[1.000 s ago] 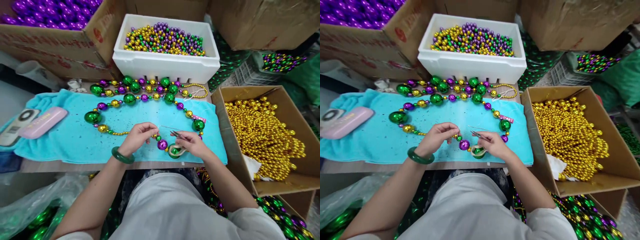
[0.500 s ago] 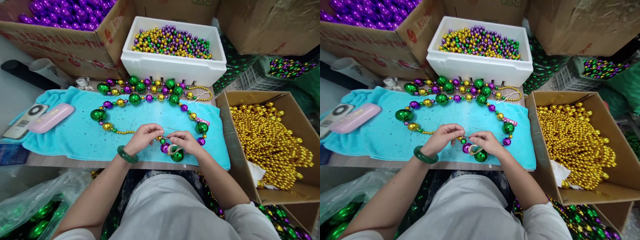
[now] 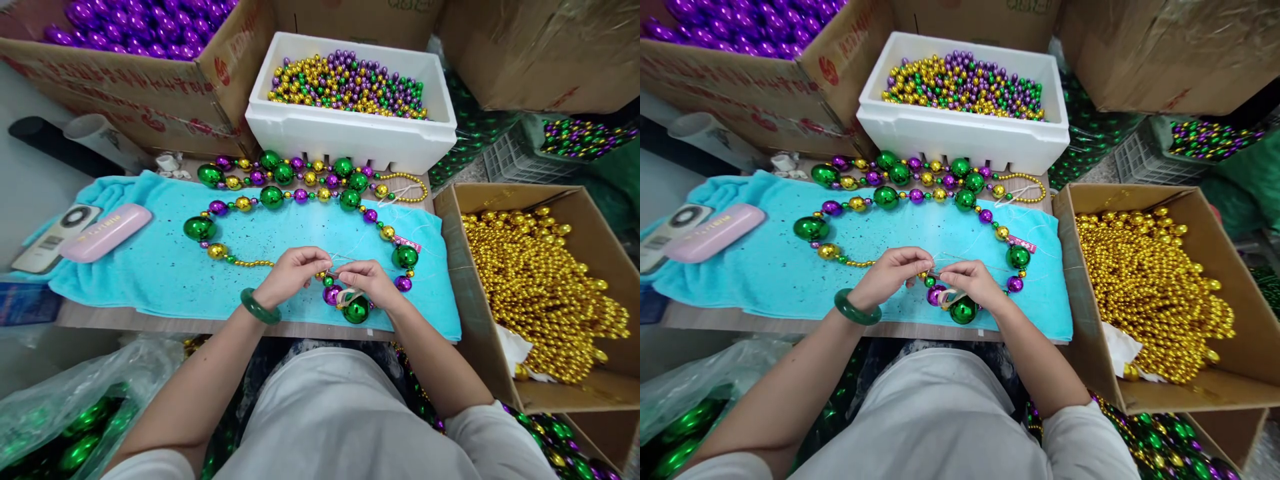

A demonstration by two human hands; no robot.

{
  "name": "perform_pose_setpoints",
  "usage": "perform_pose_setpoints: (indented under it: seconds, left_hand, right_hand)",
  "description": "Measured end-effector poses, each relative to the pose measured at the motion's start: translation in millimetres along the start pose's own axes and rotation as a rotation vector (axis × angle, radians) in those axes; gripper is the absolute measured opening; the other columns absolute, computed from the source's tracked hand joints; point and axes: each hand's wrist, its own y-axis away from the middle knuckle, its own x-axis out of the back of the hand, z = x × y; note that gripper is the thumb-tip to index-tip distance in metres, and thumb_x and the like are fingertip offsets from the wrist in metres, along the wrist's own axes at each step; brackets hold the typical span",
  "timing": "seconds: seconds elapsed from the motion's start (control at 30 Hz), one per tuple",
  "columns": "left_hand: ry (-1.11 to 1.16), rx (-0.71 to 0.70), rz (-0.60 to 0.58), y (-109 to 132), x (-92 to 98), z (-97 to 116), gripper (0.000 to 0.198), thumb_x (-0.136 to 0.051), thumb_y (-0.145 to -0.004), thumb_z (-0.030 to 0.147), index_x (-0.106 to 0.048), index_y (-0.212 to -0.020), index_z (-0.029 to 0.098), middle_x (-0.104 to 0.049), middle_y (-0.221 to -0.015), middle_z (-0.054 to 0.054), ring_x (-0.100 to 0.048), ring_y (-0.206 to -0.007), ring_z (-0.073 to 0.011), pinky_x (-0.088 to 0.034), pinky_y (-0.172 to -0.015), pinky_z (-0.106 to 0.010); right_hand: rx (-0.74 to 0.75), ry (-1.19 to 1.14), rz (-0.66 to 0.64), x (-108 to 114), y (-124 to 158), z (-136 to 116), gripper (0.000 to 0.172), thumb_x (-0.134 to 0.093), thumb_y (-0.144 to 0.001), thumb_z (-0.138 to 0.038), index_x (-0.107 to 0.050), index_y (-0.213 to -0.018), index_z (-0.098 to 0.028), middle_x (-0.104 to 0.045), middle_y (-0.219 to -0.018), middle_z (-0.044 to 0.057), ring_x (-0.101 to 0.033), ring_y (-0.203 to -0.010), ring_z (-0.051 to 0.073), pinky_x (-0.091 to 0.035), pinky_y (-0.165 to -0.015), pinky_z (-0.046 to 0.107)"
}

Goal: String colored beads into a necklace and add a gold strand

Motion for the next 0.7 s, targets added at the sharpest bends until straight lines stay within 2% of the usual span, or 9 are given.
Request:
perform_pose_setpoints:
  seconds: [0.17,0.23,0.37,0.43,0.53,0.63,0.7]
  left_hand:
    - [-0.002,0.015,0.029,-3.4,0.2,-6.5,0.027,-0.063,-0.073,0.042,-0.063,-0.080,0.016,-0.063,-0.066,-0.001,-0.048,-0.051,-0.0086,-0.033,-0.042,-0.019]
    - [0.004,0.026,0.032,-3.6,0.4,-7.1,0.028,-0.063,-0.073,0.043,-0.063,-0.081,0.016,-0.064,-0.065,-0.002,-0.051,-0.054,-0.0103,-0.034,-0.042,-0.020]
    - [-0.042,0.007,-0.003,-2.2,-1.2,-3.8,0.025,-0.061,-0.075,0.042,-0.062,-0.079,0.017,-0.064,-0.063,-0.001,-0.052,-0.053,-0.0103,-0.037,-0.045,-0.020]
    - [-0.080,-0.032,-0.041,-2.1,-3.2,-2.2,0.024,-0.060,-0.076,0.041,-0.063,-0.077,0.017,-0.063,-0.063,-0.001,-0.054,-0.055,-0.0108,-0.041,-0.051,-0.021]
    - [-0.141,-0.090,-0.091,-2.7,-6.4,-1.7,0.026,-0.060,-0.077,0.042,-0.064,-0.076,0.016,-0.063,-0.064,-0.001,-0.057,-0.062,-0.0128,-0.046,-0.060,-0.024]
    - [-0.216,-0.094,-0.119,-1.4,-7.4,0.1,0.029,-0.058,-0.078,0.043,-0.067,-0.080,0.016,-0.065,-0.068,-0.002,-0.058,-0.066,-0.0143,-0.047,-0.063,-0.025]
    - [-0.259,-0.065,-0.137,1.7,-5.4,3.2,0.032,-0.057,-0.079,0.045,-0.068,-0.092,0.018,-0.067,-0.074,-0.003,-0.059,-0.068,-0.0155,-0.047,-0.062,-0.025]
  right_hand:
    - [0.017,-0.002,-0.063,-0.6,3.6,-6.4,0.032,-0.073,-0.066,-0.045,-0.073,-0.078,-0.015,-0.068,-0.075,0.004,-0.057,-0.064,0.014,-0.043,-0.063,0.027]
    - [0.081,-0.001,-0.068,3.7,9.3,-13.2,0.035,-0.071,-0.069,-0.048,-0.071,-0.083,-0.016,-0.066,-0.077,0.003,-0.054,-0.064,0.013,-0.042,-0.060,0.026]
    - [0.251,0.158,0.103,10.6,16.0,-25.0,0.051,-0.073,-0.069,-0.043,-0.063,-0.114,-0.021,-0.051,-0.067,-0.003,-0.043,-0.060,0.011,-0.038,-0.057,0.024]
    - [0.261,0.275,0.123,8.8,13.1,-27.0,0.052,-0.072,-0.070,-0.040,-0.061,-0.118,-0.022,-0.047,-0.065,-0.004,-0.041,-0.058,0.011,-0.036,-0.056,0.024]
    - [0.248,0.357,0.105,4.0,6.9,-27.8,0.026,-0.065,-0.075,-0.041,-0.069,-0.089,-0.019,-0.053,-0.066,-0.001,-0.044,-0.061,0.012,-0.037,-0.058,0.025]
    - [0.250,0.430,0.113,11.6,15.1,-33.9,0.023,-0.062,-0.078,-0.037,-0.065,-0.069,-0.016,-0.053,-0.062,-0.001,-0.045,-0.059,0.011,-0.035,-0.057,0.024]
    - [0.195,0.511,0.013,28.7,33.9,-42.1,0.021,-0.060,-0.078,-0.034,-0.065,-0.067,-0.016,-0.052,-0.059,-0.002,-0.044,-0.056,0.010,-0.034,-0.054,0.022]
